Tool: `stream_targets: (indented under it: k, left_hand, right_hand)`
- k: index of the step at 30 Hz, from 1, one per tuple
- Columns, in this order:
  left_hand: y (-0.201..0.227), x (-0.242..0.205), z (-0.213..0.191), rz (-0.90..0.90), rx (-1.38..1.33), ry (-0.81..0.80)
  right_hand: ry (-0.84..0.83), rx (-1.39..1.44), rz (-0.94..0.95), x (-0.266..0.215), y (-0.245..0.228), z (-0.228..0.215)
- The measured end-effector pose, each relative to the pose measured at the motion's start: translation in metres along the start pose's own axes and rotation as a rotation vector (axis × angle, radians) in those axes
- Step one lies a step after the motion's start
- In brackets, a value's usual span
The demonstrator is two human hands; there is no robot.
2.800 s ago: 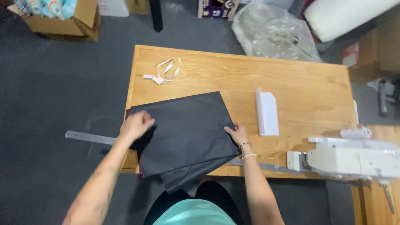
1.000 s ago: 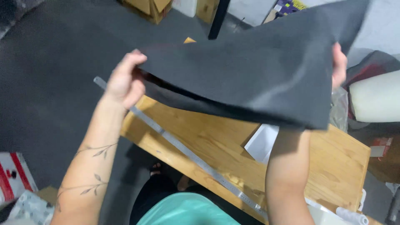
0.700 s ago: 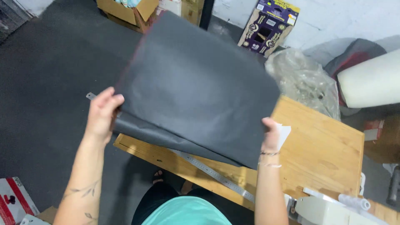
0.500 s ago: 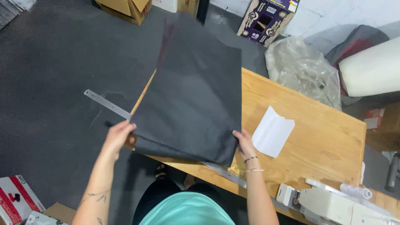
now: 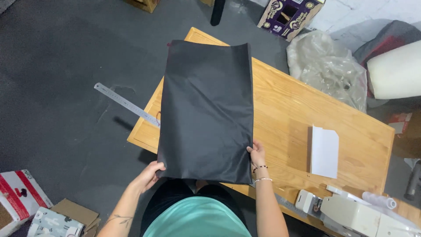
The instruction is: The person measures a piece of black fabric with a metal ruler on a wooden table, then folds it. They retrieve additional black fabric and a blue patterned fabric from a shelf, returning to the table to fold and stack the materials.
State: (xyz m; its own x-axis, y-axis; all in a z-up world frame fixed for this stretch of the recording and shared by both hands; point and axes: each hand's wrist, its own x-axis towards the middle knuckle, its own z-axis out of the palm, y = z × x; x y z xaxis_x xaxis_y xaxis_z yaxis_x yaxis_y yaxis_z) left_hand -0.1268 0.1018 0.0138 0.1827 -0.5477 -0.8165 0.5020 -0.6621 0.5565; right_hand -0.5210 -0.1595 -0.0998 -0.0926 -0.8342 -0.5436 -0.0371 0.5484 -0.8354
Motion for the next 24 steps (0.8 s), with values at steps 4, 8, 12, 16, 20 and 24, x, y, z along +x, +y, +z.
stream_targets:
  k: [4, 8, 12, 16, 20, 24]
  left_hand:
    - [0.012, -0.002, 0.004, -0.053, 0.049, 0.091]
    - [-0.006, 0.027, -0.012, -0.024, 0.577, 0.192]
    - [0.075, -0.033, 0.009, -0.056, 1.026, 0.169]
    - [0.155, -0.055, 0.028, -0.069, 1.176, 0.269]
    - [0.166, 0.063, 0.021, 0.210, 0.773, 0.403]
    - [0.158, 0.180, 0.007, 0.201, 0.665, 0.557]
  right_hand:
    - [0.017, 0.045, 0.026, -0.008, -0.013, 0.000]
    - [0.055, -0.220, -0.018, 0.016, -0.007, -0.002]
    - [0.070, -0.466, -0.073, 0.039, -0.037, 0.012]
    - [0.053, -0.522, -0.115, 0.073, -0.072, 0.034]
    - [0.043, -0.522, -0.117, 0.094, -0.086, 0.050]
    - [0.036, -0.500, -0.163, 0.160, -0.037, 0.034]
